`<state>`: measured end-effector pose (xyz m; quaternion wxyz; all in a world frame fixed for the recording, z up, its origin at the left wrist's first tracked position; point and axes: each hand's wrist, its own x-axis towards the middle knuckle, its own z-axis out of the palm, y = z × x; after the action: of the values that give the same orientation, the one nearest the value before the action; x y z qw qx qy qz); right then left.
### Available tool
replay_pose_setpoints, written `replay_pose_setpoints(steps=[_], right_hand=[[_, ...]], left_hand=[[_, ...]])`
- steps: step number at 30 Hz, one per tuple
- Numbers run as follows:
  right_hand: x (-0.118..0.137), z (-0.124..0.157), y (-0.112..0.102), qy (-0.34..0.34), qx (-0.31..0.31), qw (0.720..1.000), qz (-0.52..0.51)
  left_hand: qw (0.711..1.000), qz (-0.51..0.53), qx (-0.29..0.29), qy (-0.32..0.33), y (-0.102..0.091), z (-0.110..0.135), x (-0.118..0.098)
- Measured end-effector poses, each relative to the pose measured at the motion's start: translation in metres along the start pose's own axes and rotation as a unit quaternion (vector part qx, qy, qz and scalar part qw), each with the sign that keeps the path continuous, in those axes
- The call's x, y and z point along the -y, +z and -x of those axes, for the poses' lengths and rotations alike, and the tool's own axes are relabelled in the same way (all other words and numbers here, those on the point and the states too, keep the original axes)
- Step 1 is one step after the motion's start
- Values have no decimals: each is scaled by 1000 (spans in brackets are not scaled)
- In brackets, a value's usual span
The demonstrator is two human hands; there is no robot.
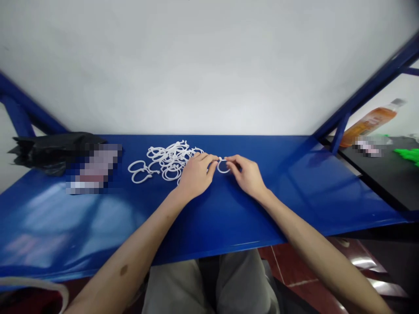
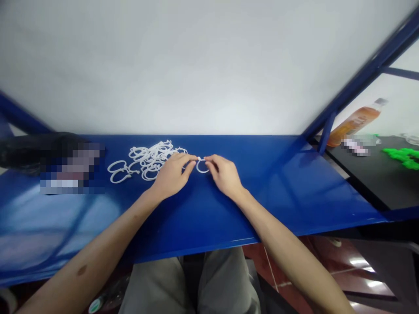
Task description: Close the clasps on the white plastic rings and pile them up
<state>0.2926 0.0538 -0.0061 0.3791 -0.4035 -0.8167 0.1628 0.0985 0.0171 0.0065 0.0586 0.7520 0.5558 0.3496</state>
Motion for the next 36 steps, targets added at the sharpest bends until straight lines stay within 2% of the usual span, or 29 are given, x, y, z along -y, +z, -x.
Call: replay_pose_setpoints(steps=[3, 7, 10, 13, 16, 19, 22, 24, 29, 33, 36], right_hand=[[-21, -7, -19, 42, -29, 992, 114], [-46, -9, -46, 151, 14, 959, 238], [-54, -6, -58, 212, 29, 936, 281], [-49, -5, -57, 202, -13, 929, 309], [-32, -5, -45, 118, -29, 958, 259], [-7, -1, -23, 40, 30, 994, 94], [12, 6, -1, 46, 95, 991, -83], [16, 9, 8, 56, 90, 985, -137], [11, 9, 10, 57, 20, 990, -131], [12, 8, 8, 38, 14, 994, -105], [14, 10, 9, 7, 14, 997, -78]], left_hand=[[998, -49, 0, -26, -16, -2, 18], [992, -111, 47, -42, -36, 3, 41], [984, -145, 93, -35, -36, 7, 43], [975, -192, 112, -19, -26, 7, 36], [972, -214, 101, 1, -16, 5, 25], [978, -202, 43, -3, -12, 4, 11], [985, -170, -23, -18, -10, 6, -3], [989, -139, -42, -16, -7, 8, -9], [999, -2, -31, -20, -1, 8, -12], [991, 122, -18, -45, 0, 7, -13], [982, 174, -1, -69, 1, 8, -13]])
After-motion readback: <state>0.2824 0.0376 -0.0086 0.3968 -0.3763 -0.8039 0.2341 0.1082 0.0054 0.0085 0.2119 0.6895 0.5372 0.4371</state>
